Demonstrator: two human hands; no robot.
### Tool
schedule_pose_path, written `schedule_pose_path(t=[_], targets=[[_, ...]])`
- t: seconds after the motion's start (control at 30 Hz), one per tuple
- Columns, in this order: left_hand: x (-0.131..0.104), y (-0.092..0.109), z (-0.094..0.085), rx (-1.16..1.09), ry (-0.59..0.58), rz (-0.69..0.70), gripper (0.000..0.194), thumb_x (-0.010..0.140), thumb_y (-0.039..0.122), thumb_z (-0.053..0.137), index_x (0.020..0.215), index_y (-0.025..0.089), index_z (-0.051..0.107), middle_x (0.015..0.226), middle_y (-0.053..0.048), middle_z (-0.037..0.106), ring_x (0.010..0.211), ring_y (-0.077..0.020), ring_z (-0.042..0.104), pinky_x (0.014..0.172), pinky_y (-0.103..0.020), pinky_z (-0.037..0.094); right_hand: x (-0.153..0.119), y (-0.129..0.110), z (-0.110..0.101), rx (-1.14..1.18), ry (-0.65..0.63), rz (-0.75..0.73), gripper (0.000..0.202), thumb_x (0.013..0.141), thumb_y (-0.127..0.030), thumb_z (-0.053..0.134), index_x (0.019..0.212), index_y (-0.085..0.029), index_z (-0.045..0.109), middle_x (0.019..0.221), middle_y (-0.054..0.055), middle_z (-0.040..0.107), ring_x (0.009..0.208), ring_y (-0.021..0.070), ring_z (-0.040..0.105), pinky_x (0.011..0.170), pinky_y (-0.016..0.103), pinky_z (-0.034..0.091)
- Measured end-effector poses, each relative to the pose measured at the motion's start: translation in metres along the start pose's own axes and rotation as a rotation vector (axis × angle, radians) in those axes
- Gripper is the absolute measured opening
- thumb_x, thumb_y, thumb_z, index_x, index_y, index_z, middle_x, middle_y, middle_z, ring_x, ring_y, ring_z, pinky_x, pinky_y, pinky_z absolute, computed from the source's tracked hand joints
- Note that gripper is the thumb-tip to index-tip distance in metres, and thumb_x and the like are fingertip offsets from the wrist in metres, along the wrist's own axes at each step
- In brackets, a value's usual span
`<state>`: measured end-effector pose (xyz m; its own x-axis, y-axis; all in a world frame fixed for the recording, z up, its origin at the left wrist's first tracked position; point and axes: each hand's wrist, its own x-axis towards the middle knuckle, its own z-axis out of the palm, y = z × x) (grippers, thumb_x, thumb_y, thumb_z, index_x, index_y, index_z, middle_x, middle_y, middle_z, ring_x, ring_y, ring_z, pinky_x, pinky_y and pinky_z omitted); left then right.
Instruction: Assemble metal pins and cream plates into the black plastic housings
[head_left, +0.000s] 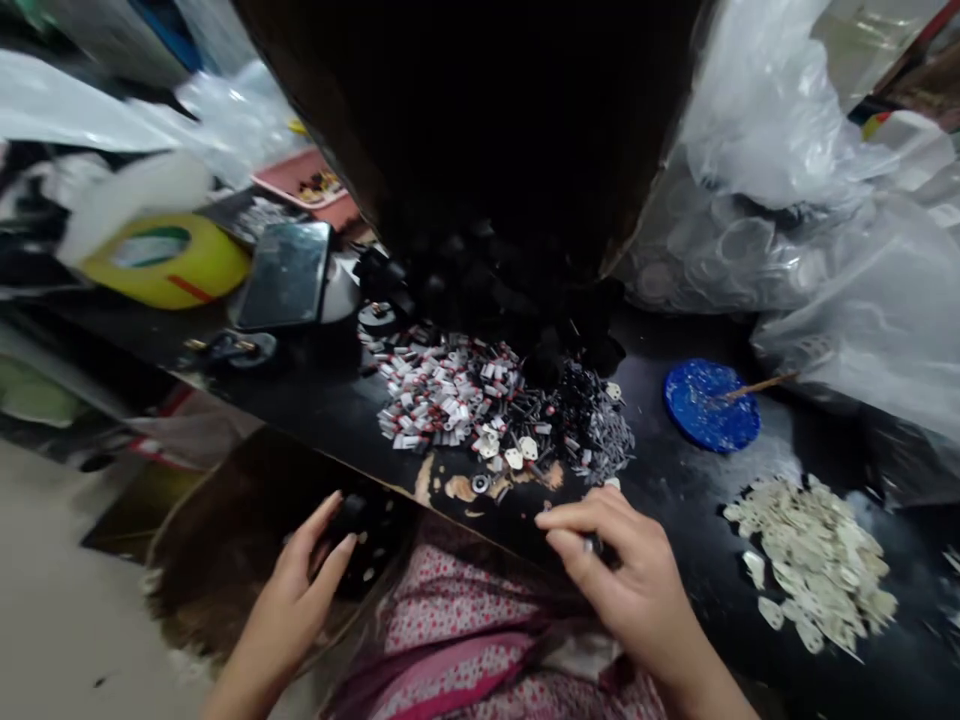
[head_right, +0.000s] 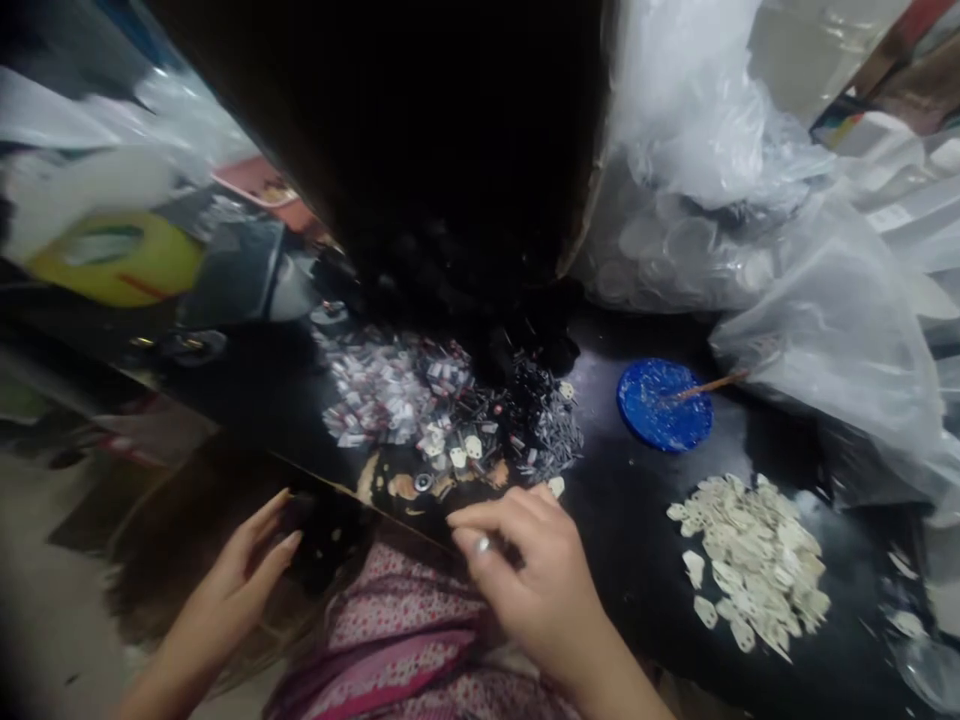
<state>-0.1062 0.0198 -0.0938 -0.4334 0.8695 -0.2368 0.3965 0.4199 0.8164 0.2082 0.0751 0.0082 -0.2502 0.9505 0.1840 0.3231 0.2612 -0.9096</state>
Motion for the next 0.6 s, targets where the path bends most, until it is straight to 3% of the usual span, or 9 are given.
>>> schedule_pose_path(t=[0.07,0.13,0.23,0.33,0.4,0.47,0.53,0.6], targets=[[0.016,0.011,-0.006,0.099,0.064,0.159,0.053,0.09,0.043,0.062,0.141,0.029,0.051,0.156,-0.011,0.046,0.143,-0.0384,0.042,0.117,-0.059,0.033,0.004,0.005,0.004,-0.012,0.005,0.073,0.014,0.093,-0.019,0.062,0.093,-0.026,0.074,0.083,-0.002,0.073,0.078,0.015,0.064,0.076,0.03,0.043],[0.037,0.047,0.002,0.088,0.018,0.367,0.042,0.095,0.037,0.057,0.136,0.03,0.056,0.141,-0.008,0.061,0.132,-0.0316,0.056,0.114,-0.052,0.041,0.006,0.007,0.009,0.004,-0.063,0.078,0.013,0.093,-0.021,0.062,0.093,-0.026,0.075,0.082,-0.002,0.073,0.079,0.0159,0.064,0.077,0.031,0.044],[0.083,0.117,0.033,0.14,-0.014,0.709,0.031,0.096,0.029,0.054,0.125,0.023,0.064,0.126,-0.009,0.069,0.12,-0.0275,0.063,0.108,-0.046,0.047,0.006,0.005,0.016,-0.001,-0.134,0.062,0.013,0.093,-0.024,0.062,0.093,-0.025,0.075,0.08,-0.001,0.072,0.078,0.0165,0.063,0.075,0.031,0.044],[0.139,0.169,0.065,0.142,-0.023,0.802,0.043,0.087,0.024,0.065,0.13,0.019,0.063,0.14,-0.012,0.061,0.136,-0.0296,0.05,0.118,-0.046,0.034,0.001,0.006,0.017,-0.04,-0.117,0.103,0.015,0.093,-0.024,0.06,0.094,-0.025,0.075,0.08,0.0,0.072,0.078,0.0168,0.063,0.074,0.03,0.044],[0.165,0.185,0.077,0.142,-0.039,0.825,0.045,0.08,0.018,0.071,0.125,0.019,0.066,0.136,-0.013,0.062,0.136,-0.0315,0.05,0.119,-0.047,0.031,-0.003,0.009,0.016,-0.053,-0.103,0.123,0.015,0.093,-0.024,0.06,0.093,-0.025,0.075,0.079,-0.001,0.071,0.076,0.0162,0.064,0.076,0.031,0.045],[0.173,0.187,0.079,0.133,-0.029,0.823,0.043,0.079,0.017,0.073,0.122,0.018,0.068,0.129,-0.013,0.064,0.132,-0.0334,0.052,0.118,-0.048,0.032,-0.005,0.01,0.016,-0.056,-0.094,0.138,0.015,0.093,-0.023,0.06,0.091,-0.024,0.075,0.077,-0.001,0.071,0.073,0.0157,0.064,0.078,0.032,0.045],[0.161,0.183,0.072,0.115,0.002,0.798,0.047,0.082,0.024,0.073,0.127,0.018,0.065,0.127,-0.015,0.062,0.126,-0.0349,0.056,0.114,-0.049,0.037,-0.004,0.01,0.016,-0.049,-0.083,0.161,0.016,0.092,-0.023,0.059,0.09,-0.025,0.075,0.078,-0.001,0.071,0.075,0.0164,0.065,0.076,0.031,0.046],[0.13,0.174,0.064,0.079,0.03,0.776,0.057,0.083,0.033,0.075,0.136,0.019,0.059,0.13,-0.015,0.058,0.117,-0.0345,0.059,0.107,-0.048,0.044,0.001,0.008,0.017,-0.015,-0.05,0.19,0.017,0.092,-0.024,0.058,0.092,-0.025,0.075,0.085,0.001,0.073,0.081,0.0176,0.067,0.077,0.031,0.048]])
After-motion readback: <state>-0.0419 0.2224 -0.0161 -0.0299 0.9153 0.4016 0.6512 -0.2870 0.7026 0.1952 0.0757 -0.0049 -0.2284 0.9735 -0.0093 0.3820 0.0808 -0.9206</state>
